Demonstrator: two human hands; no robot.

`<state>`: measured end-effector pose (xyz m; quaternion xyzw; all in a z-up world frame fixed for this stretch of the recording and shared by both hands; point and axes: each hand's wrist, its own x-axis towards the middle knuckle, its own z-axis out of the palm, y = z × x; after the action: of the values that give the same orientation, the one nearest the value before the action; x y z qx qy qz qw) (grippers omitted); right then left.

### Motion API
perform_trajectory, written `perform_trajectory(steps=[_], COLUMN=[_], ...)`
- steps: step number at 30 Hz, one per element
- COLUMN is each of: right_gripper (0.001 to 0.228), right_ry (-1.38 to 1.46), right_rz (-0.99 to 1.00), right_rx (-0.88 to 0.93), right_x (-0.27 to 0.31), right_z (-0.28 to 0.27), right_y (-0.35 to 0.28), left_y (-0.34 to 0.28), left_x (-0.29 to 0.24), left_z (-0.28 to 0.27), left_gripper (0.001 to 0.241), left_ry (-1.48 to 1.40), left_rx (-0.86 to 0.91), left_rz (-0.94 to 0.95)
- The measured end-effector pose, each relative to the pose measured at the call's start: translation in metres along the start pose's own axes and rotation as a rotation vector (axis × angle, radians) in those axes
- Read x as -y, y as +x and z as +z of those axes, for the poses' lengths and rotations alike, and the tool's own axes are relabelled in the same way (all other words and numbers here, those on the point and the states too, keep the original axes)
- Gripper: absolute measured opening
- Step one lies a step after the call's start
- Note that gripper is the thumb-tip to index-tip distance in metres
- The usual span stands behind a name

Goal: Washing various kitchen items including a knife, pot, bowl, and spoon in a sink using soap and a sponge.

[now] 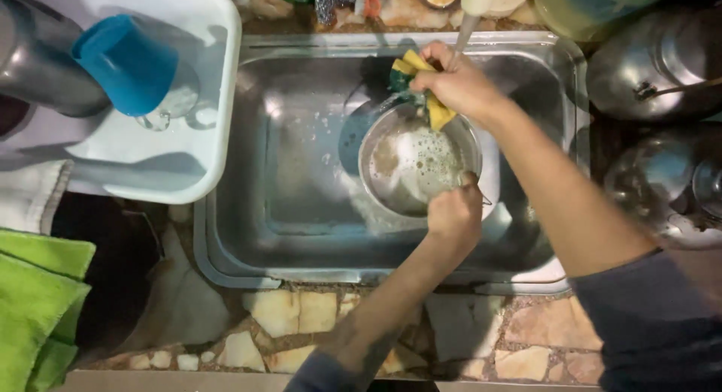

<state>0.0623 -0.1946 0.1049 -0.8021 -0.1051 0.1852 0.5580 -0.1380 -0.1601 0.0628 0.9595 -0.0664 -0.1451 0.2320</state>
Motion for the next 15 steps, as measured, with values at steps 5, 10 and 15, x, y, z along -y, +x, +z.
perform_trajectory(steps=[5,10,15], right_gripper=[0.037,0.027,0.029], right_ry=[-0.014,-0.137,-0.599], right_rz=[-0.105,-0.181,-0.149], right_rx=[0.193,0.234,0.116], right_x=[0.068,0.075,0.072], right_z=[-0.009,-0.009,-0.014], right_y=[-0.022,-0.03,-0.034], left_y=[-0.037,-0.051,-0.05], left_x=[0.017,0.051,0.086], left_z=[-0.086,-0.135,-0.111], left_gripper=[0.029,0.033,0.031], left_ry=[-0.091,-0.415,-1.449], left_rx=[-0.01,-0.102,-0.189], left_rz=[0.048,-0.074,0.175])
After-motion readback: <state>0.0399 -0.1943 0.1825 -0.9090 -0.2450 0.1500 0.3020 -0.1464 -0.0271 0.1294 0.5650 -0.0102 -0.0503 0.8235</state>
